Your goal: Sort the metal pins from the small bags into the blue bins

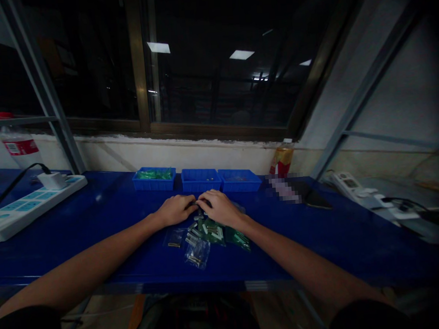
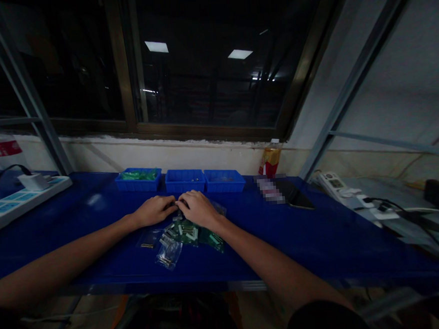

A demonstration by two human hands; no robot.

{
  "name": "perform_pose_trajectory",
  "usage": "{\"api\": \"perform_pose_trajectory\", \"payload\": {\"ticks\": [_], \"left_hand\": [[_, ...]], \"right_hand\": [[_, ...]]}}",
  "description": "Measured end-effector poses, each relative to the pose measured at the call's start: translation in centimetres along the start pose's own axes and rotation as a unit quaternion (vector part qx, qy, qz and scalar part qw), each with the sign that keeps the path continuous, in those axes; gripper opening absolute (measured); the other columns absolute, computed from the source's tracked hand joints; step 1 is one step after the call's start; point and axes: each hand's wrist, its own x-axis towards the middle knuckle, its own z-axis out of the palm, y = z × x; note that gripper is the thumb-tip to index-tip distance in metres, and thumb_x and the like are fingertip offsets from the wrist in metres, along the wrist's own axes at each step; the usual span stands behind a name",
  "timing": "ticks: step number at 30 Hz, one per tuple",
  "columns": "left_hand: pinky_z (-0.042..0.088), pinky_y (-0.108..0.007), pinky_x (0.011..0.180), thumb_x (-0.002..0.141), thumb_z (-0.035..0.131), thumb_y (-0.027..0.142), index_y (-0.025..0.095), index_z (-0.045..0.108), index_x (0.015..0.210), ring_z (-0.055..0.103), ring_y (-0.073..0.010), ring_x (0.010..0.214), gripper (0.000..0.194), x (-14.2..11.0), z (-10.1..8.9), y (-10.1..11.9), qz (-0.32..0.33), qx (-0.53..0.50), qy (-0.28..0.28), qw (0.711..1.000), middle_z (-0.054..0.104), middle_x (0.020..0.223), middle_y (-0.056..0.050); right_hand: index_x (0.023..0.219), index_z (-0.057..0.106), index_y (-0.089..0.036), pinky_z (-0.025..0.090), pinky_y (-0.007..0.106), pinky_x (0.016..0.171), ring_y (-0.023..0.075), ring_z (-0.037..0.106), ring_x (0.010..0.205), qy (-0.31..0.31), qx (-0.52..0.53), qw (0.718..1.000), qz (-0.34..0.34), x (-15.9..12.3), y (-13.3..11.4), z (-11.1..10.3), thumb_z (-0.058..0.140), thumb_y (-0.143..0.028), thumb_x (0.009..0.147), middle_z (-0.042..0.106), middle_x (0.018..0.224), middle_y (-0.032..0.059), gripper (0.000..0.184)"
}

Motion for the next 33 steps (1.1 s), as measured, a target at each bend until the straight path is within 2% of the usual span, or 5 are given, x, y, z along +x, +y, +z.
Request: {"api": "perform_pose_trajectory", "payload": {"ticks": [4,8,21,26,33], "left_hand": [[0.04,-0.024,0.059,0.089,0.035,0.038,0.02,0.052,0.094,0.062,-0.0199,0.075,0.025,-0.02,0.04,-0.02,0.009,-0.003,0.003,1.0,0.065,0.085,-0.004],[0.04,-0.025,0.059,0.089,0.034,0.041,0.02,0.053,0.091,0.062,-0.0202,0.074,0.028,0.0,0.16,0.0,0.014,-0.006,0.001,1.0,0.065,0.082,-0.004],[0.04,-0.023,0.059,0.09,0.033,0.041,0.02,0.058,0.091,0.061,-0.0173,0.069,0.033,0.14,0.19,0.04,0.0,-0.046,0.015,0.999,0.066,0.077,-0.003],[0.04,-0.021,0.058,0.092,0.03,0.036,0.019,0.059,0.09,0.061,-0.0157,0.068,0.034,0.23,0.06,0.0,-0.01,-0.059,0.027,0.998,0.066,0.077,-0.004],[0.039,-0.021,0.057,0.091,0.032,0.035,0.019,0.062,0.081,0.061,-0.0149,0.064,0.035,0.24,-0.01,0.13,-0.022,-0.049,0.026,0.998,0.066,0.069,-0.003]], "right_hand": [[0.104,0.052,-0.016,0.038,0.028,0.076,0.0166,0.051,0.083,-0.012,0.001,1.0,-0.027,-0.38,0.08,-0.38,0.05,-0.023,0.082,0.061,0.085,0.0041,0.023],[0.093,0.055,-0.017,0.038,0.029,0.077,0.0169,0.051,0.084,-0.012,-0.025,0.999,-0.043,-0.42,0.21,-0.27,0.045,-0.021,0.085,0.06,0.087,0.005,0.014],[0.082,0.059,-0.016,0.037,0.029,0.074,0.0168,0.051,0.079,0.0,-0.052,0.998,-0.017,-0.33,0.63,0.27,0.037,-0.026,0.089,0.063,0.08,0.0053,0.026],[0.106,0.052,-0.016,0.038,0.03,0.077,0.0176,0.05,0.085,0.015,-0.027,0.999,-0.01,-0.4,0.46,0.01,0.048,-0.028,0.084,0.06,0.091,0.0055,0.026],[0.09,0.058,-0.016,0.035,0.03,0.072,0.018,0.05,0.082,-0.011,-0.086,0.996,0.002,-0.39,0.22,-0.1,0.043,-0.026,0.087,0.061,0.083,0.0061,0.019]]}}
